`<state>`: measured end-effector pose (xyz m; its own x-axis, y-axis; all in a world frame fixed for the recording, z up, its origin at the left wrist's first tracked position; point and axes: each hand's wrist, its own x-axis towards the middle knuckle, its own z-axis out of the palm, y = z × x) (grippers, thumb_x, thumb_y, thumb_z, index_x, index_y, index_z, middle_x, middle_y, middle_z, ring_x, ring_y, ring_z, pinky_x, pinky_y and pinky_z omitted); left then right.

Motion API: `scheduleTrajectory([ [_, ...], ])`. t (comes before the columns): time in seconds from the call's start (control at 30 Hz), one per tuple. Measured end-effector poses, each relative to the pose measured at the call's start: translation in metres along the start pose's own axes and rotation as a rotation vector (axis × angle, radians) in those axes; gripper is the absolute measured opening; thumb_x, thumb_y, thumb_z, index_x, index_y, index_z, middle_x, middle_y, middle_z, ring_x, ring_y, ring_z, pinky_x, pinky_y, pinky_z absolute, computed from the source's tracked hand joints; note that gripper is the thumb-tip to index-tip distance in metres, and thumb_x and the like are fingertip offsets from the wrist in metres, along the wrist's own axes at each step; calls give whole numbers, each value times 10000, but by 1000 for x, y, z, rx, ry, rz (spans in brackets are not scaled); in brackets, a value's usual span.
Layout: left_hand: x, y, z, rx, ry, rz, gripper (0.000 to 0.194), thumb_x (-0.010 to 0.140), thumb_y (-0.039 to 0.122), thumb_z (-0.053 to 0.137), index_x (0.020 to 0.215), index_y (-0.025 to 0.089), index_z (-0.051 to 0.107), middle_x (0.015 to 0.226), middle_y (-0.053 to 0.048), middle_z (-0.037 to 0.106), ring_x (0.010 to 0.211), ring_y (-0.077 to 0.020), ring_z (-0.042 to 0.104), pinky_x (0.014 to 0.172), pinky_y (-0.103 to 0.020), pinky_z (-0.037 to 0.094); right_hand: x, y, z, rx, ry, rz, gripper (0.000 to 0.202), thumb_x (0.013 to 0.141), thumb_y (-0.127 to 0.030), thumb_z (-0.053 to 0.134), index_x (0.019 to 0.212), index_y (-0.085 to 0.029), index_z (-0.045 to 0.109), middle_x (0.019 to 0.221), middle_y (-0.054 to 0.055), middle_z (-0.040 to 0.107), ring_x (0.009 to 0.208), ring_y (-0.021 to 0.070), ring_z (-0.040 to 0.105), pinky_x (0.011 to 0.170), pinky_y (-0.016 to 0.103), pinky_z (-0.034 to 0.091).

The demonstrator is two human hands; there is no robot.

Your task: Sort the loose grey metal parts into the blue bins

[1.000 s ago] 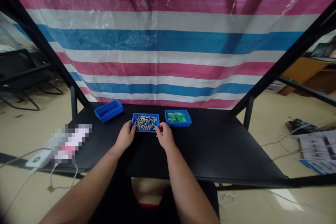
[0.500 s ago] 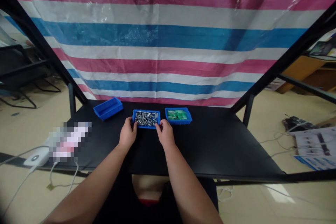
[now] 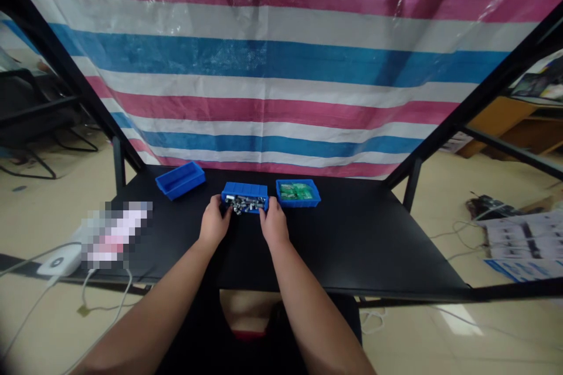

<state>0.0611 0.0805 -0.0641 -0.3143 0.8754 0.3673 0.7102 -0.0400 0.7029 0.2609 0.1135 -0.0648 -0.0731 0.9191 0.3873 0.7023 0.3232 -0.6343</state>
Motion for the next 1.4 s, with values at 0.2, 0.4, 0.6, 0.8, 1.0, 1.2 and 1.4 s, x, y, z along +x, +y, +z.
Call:
scheduleTrajectory([
  [0.2, -1, -3, 6, 49, 0, 31, 421, 878, 175, 610, 1277, 171, 473, 1055, -146, 658, 985, -300, 660, 868, -438, 555, -1, -2, 4, -76, 14, 1, 160, 903, -240, 540, 1054, -200, 503, 856, 58, 608, 719, 204, 592, 665, 296, 461],
  [0.4, -1, 1, 9, 73, 30, 84, 462, 891, 153, 532, 1342, 95, 444, 1154, -208, 636, 1079, -334, 637, 952, -497, 532, 1, -4, 7, -56, 42, 26, 216, 878, -233, 531, 1088, -188, 503, 899, 81, 629, 773, 222, 615, 712, 324, 499],
  [0.6, -10, 0, -3, -13, 52, 98, 539, 922, 219, 508, 1425, 66, 388, 1375, -246, 507, 1322, -357, 500, 1123, -550, 416, -17, -6, -7, 109, 103, 69, 388, 865, -274, 544, 1221, -135, 478, 1149, 177, 610, 931, 249, 647, 886, 421, 540],
  [0.8, -20, -2, -12, -84, -18, 73, 567, 964, 323, 496, 1471, 111, 356, 1459, -222, 454, 1398, -354, 430, 1169, -559, 359, -106, -37, -36, -138, -14, -91, 916, 803, -550, 690, 1523, -144, 295, 1493, 229, 424, 1407, 405, 378, 1123, 609, 360],
  [1.0, -21, 9, -8, -38, -16, 105, 548, 949, 318, 512, 1428, 82, 392, 1420, -240, 475, 1391, -360, 429, 1169, -552, 354, -115, -40, -14, -274, -136, -143, 1049, 821, -630, 651, 1609, -153, 150, 1624, 207, 257, 1500, 429, 220, 1175, 658, 214],
  [1.2, -19, 1, -8, -116, 8, 90, 566, 928, 342, 557, 1415, 104, 393, 1369, -215, 485, 1327, -333, 483, 1134, -521, 399, -67, -45, 6, -280, -120, -206, 894, 840, -539, 662, 1546, -99, 334, 1570, 213, 363, 1486, 400, 263, 1184, 581, 273],
  [1.4, 31, 3, -8, -427, -25, 59, 711, 898, 434, 646, 1509, 239, 339, 1505, -138, 449, 1418, -292, 424, 1135, -458, 397, -38, -57, 13, -251, -153, -414, 838, 813, -517, 688, 1499, -118, 420, 1592, 167, 348, 1514, 347, 211, 1242, 559, 173],
])
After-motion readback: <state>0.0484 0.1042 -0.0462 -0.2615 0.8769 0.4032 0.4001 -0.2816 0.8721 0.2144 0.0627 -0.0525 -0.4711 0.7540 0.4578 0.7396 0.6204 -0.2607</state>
